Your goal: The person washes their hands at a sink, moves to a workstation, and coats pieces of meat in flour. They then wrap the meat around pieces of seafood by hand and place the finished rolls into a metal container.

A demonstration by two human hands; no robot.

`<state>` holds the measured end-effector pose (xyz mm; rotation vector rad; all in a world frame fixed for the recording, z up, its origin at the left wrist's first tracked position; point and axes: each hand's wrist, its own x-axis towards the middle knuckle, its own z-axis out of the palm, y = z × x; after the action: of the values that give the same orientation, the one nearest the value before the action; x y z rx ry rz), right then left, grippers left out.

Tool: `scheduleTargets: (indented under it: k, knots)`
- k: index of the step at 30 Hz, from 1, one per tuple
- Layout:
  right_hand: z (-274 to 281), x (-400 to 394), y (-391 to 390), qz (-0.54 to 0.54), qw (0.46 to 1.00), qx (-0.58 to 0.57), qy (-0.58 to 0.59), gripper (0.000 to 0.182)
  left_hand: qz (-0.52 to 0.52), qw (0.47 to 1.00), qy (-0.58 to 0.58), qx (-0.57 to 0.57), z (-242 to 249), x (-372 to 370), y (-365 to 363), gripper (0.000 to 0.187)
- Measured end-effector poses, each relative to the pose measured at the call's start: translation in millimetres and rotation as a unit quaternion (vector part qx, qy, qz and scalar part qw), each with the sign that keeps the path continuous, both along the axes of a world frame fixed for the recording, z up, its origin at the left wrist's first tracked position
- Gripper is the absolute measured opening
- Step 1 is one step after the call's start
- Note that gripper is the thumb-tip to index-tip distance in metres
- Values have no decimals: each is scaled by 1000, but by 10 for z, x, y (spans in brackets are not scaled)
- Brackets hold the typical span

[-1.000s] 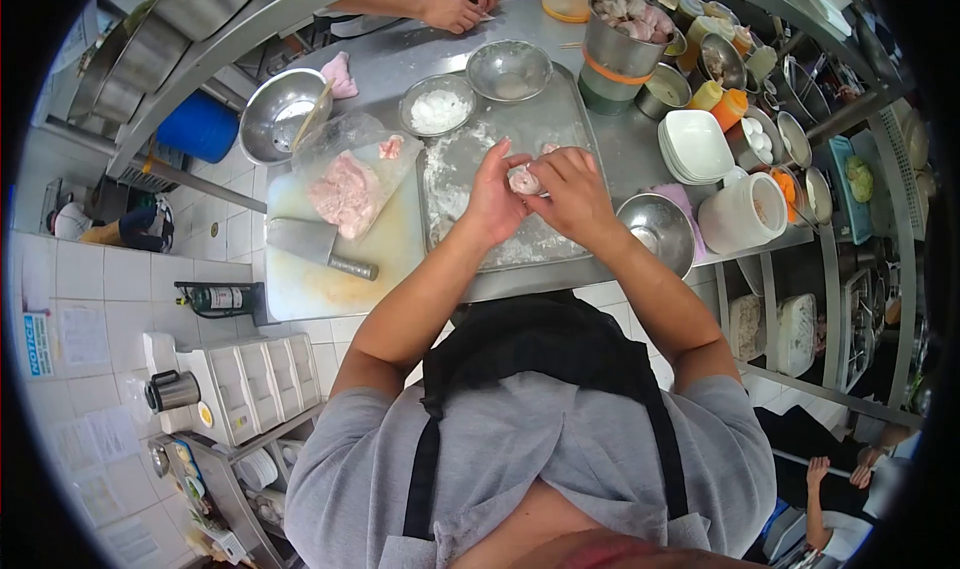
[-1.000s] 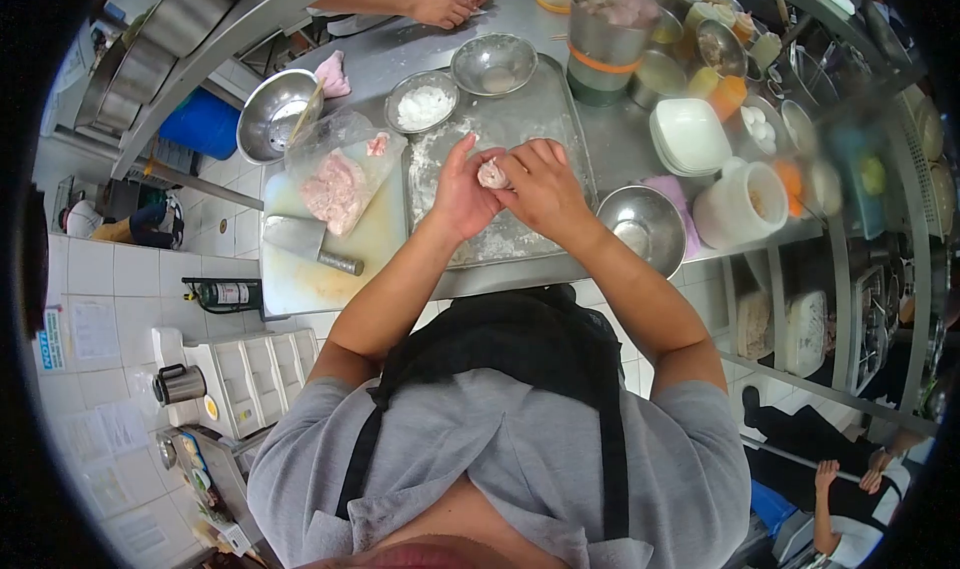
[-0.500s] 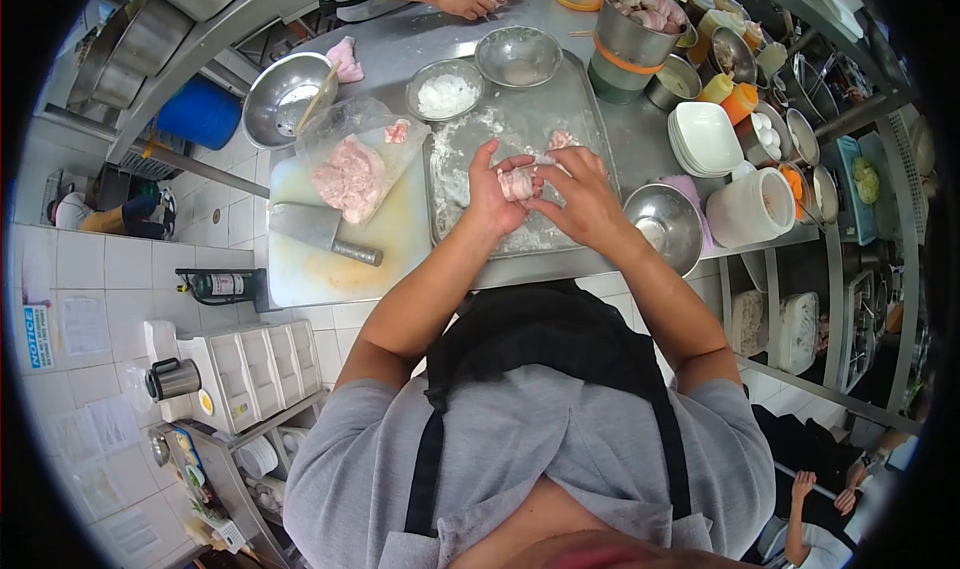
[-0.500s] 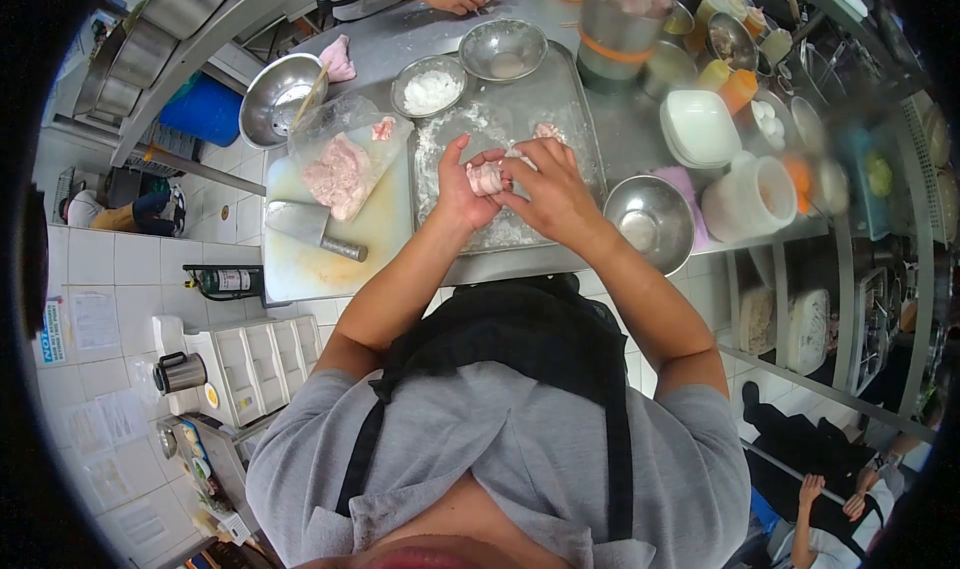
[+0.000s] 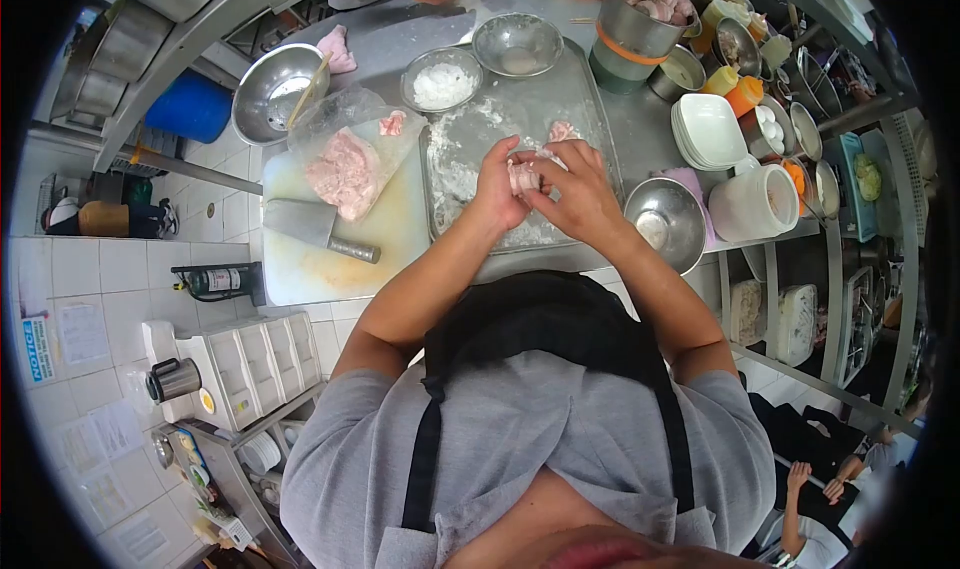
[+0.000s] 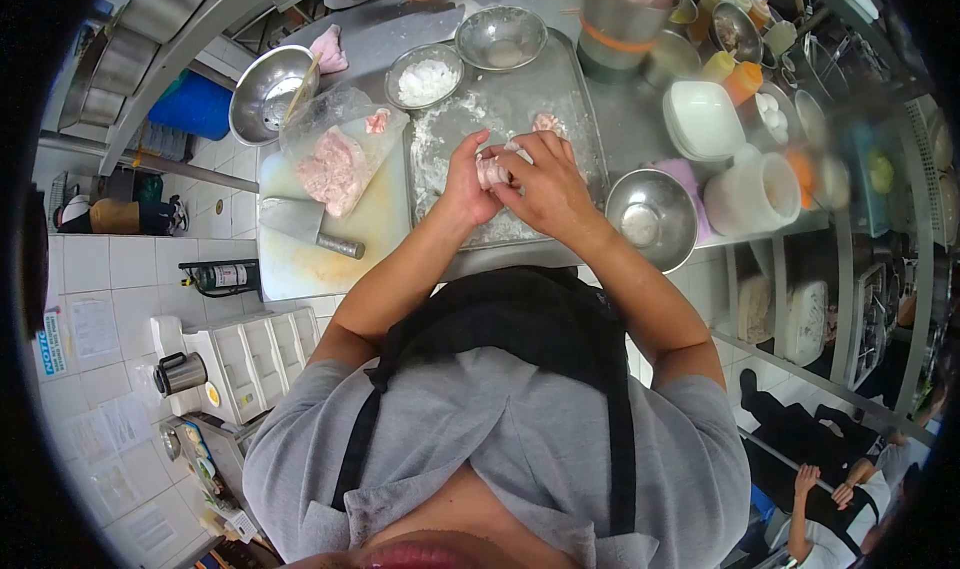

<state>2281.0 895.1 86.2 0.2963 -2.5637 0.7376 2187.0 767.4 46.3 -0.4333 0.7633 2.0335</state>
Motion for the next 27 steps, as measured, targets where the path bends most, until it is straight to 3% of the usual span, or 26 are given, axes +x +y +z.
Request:
scheduleTargets:
  k: [5, 8, 14, 15, 17, 19, 23, 25, 27]
  knots:
    - [-113, 33, 51, 26, 999, 8, -37, 36, -47, 998, -2, -33, -380, -13, -20, 36]
    - [-139, 67, 30, 31, 998, -6, -49, 39, -85, 996, 9, 0, -730, -70, -57, 49]
    - [-215, 102, -11, 28, 999, 4, -25, 41, -89, 996, -11, 10, -582, 35, -46, 63]
    - [-210, 106, -19, 29, 999, 4, -27, 41, -60, 997, -42, 15, -550, 54, -38, 44]
    - [-205, 109, -21, 30, 999, 5, -28, 41, -30, 997, -71, 21, -553, 47, -44, 31]
    - [-217, 113, -19, 24, 998, -34, -49, 39, -85, 996, -14, 27, -610, 16, -85, 60]
    - [-250, 97, 44, 15, 994, -50, -92, 34, -69, 997, -33, -20, -461, 60, -71, 50]
    - [-263, 95, 65, 13, 987, -88, -131, 30, -97, 995, -10, -18, -331, 118, -81, 35]
    - [-313, 79, 61, 1, 983, -114, -142, 29, -98, 995, -5, -18, -348, 120, -74, 36]
